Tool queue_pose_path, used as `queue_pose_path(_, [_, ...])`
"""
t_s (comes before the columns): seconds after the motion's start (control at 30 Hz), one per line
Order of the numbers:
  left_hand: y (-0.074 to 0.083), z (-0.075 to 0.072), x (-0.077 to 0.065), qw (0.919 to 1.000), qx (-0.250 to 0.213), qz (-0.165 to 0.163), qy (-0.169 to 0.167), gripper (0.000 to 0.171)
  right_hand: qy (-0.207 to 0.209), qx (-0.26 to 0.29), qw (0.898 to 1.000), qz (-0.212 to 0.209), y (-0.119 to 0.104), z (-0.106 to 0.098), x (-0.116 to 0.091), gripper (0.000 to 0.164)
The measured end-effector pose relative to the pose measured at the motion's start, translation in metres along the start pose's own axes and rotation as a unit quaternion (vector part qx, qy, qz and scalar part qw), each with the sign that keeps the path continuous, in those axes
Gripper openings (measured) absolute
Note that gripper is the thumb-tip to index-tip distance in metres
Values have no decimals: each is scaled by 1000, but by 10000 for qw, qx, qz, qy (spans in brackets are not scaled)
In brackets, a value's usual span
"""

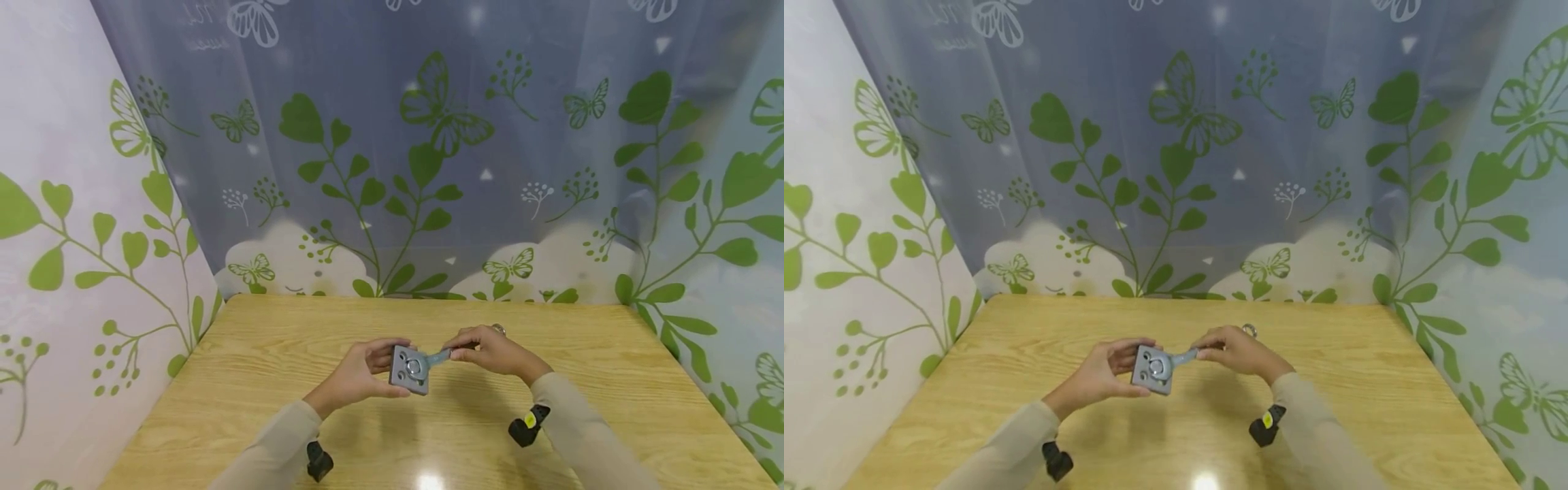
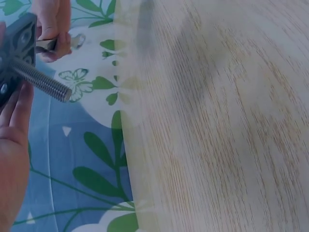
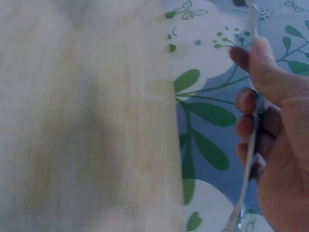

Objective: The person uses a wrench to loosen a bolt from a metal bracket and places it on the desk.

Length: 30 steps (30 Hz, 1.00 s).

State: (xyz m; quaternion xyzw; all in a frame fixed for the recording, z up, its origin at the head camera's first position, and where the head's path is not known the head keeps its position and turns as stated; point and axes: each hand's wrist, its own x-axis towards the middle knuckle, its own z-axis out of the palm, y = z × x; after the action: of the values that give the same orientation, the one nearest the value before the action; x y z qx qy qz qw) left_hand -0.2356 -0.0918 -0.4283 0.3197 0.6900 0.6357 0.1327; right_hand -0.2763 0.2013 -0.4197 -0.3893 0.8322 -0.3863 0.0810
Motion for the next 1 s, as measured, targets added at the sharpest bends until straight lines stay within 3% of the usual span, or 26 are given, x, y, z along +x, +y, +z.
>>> queue_pose_path(0.23, [0,1,0,9992,-142,-91,-354,72,-552,-256,9978,277,-8,-17,12,20])
queue_pose_path(0.53, [-3,2,-1,9990,-87,-81,-441,74,-708,-333,9962,383,-17,-26,19,18])
queue_pose_path(0.73, [-11,2,-1,9992,249,-242,186,73,5,-917,9943,544,-4,-18,6,21])
queue_pose_path(1.0, [-19,3,-2,9869,827,-333,1343,79,1070,-539,9816,1486,1,5,-18,22])
